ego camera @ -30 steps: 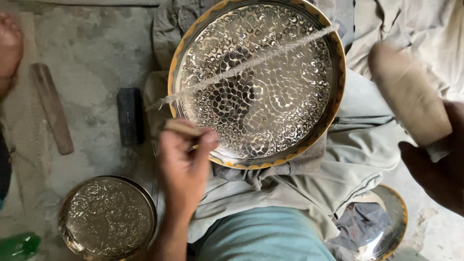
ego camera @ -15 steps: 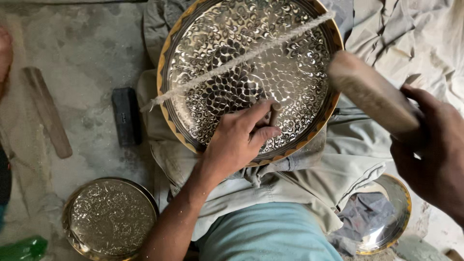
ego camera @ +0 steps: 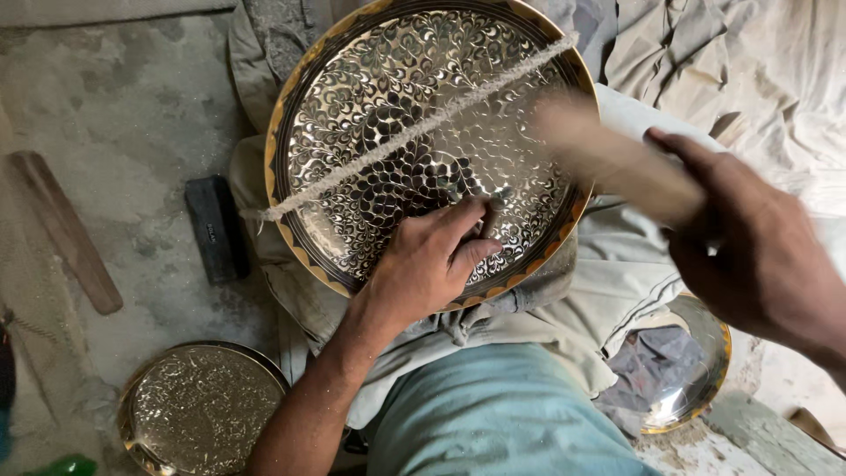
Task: The person hammers a metal tray using a wooden mallet and a small metal punch to create a textured pattern. The tray is held steady on a cloth-covered surface while the person repeatedly strikes the punch to form indentations across the surface.
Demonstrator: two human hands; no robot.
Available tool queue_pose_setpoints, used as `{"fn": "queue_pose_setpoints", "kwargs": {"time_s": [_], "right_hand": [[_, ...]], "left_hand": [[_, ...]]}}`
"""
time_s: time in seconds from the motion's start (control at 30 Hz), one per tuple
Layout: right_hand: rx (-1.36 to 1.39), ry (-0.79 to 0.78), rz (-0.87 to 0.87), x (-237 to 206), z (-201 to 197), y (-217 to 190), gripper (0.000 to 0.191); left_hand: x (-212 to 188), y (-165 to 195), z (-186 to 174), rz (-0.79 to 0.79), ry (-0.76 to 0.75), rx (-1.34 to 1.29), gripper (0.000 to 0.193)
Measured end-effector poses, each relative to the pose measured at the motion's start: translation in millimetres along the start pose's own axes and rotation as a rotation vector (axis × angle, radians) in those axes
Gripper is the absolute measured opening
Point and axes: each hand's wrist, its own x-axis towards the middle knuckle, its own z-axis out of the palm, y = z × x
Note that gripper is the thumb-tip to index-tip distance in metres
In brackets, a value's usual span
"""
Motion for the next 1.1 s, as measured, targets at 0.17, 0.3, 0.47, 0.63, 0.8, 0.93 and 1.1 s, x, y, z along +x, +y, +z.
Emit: {"fn": "queue_pose_setpoints", "kwargs": {"time_s": [0.17,0.3,0.47,0.63,0.8,0.93,1.1], "right_hand": [[-0.412,-0.094,-0.13,-1.2,11.7,9.2,0.068],[0.275,0.023,0.06,-4.3,16.0,12.9,0.063],[0.08,-0.018,0.009,-3.9,10.8,6.1,0.069],[-0.046,0.014,-0.015,1.7,2.0,-9.3,0.066],[0.116,0.04,0.017,3.1,-0.1,-12.3,0.063],[0.108,-0.01,0.098,0.7,6.4,-4.5,0.072],[-0.183,-0.007,-0.093,-0.8,13.9,2.1,0.066]], "left_hand": [[-0.9,0.2,-2.7,0.072,0.028,0.032,0.029],[-0.4,1.5,-3.0,0.0,-0.022,0.005,0.028],[-0.5,-1.3,-2.3,0.014,-0.039,0.03,0.027],[-0.2,-3.9,-1.2,-0.016,-0.076,0.061,0.026],[-0.9,-2.8,-1.3,-0.019,-0.066,0.048,0.027],[-0.1,-1.4,-3.0,-0.007,-0.064,0.053,0.027],[0.6,2.4,-6.7,0.048,-0.032,0.044,0.029]]}}
